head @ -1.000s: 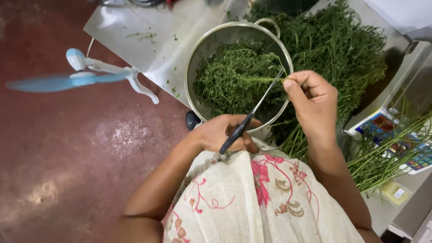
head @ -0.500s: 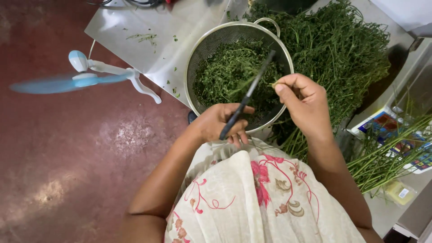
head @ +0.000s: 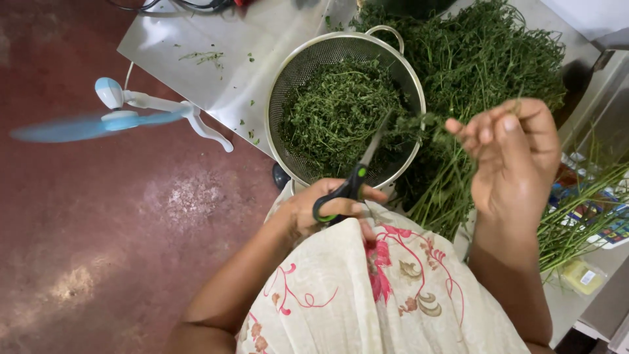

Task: Trimming leaves and small branches from herb stems into a colander using scissors

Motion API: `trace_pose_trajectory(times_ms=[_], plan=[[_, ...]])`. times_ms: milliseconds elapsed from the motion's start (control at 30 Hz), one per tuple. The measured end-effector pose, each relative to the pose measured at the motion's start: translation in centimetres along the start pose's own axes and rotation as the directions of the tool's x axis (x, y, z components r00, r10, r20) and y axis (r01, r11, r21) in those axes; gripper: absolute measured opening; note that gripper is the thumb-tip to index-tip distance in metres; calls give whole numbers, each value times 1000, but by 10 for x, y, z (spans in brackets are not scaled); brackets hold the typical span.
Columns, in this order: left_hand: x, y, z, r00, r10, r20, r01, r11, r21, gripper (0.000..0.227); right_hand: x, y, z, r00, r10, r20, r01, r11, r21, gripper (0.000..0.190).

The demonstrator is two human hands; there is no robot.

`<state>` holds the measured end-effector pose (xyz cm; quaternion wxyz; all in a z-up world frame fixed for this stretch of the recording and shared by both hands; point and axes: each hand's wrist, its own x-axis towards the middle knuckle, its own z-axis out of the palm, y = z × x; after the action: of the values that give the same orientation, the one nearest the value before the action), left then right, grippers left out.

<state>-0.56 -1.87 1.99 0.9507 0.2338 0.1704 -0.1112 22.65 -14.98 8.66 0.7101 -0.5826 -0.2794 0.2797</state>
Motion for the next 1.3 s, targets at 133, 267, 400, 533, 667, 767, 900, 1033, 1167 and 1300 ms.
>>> trace_pose_trajectory(times_ms=[133,267,400,533,667,767,900,1033,1167,1300], plan=[[32,4,1,987,109,117,-104,993,-48,82,-15,-5,14,984,-64,164,46,993,113,8],[65,15,-14,976,173,135,-128,948,-290,59,-29,-6,31,973,-29,227,-12,984,176,10],[79,24,-22,959,252,-130,-274,944,-187,22,-28,-19,38,976,55,209,38,908,-416,5],[67,34,-9,936,255,-243,-266,964,-15,22,-25,-2,24,944,132,303,106,749,-655,9],[69,34,-6,846,475,-242,-484,875,24,18,-29,18,22,934,230,274,-90,892,-443,20],[58,40,-1,830,515,-215,-495,857,142,23,-27,20,27,951,234,203,-121,884,-452,18],[42,43,-6,871,481,-99,-437,852,290,37,-9,38,18,994,103,27,-85,924,-374,7],[8,27,-8,933,350,-82,-315,905,285,40,7,55,-1,995,82,-61,-96,950,-298,7],[-3,-8,-20,965,180,190,-172,983,-60,82,14,70,-7,992,35,-121,-59,977,-206,10],[3,-34,-18,943,163,291,-112,977,-183,108,13,68,6,994,58,-92,-76,977,-200,11]])
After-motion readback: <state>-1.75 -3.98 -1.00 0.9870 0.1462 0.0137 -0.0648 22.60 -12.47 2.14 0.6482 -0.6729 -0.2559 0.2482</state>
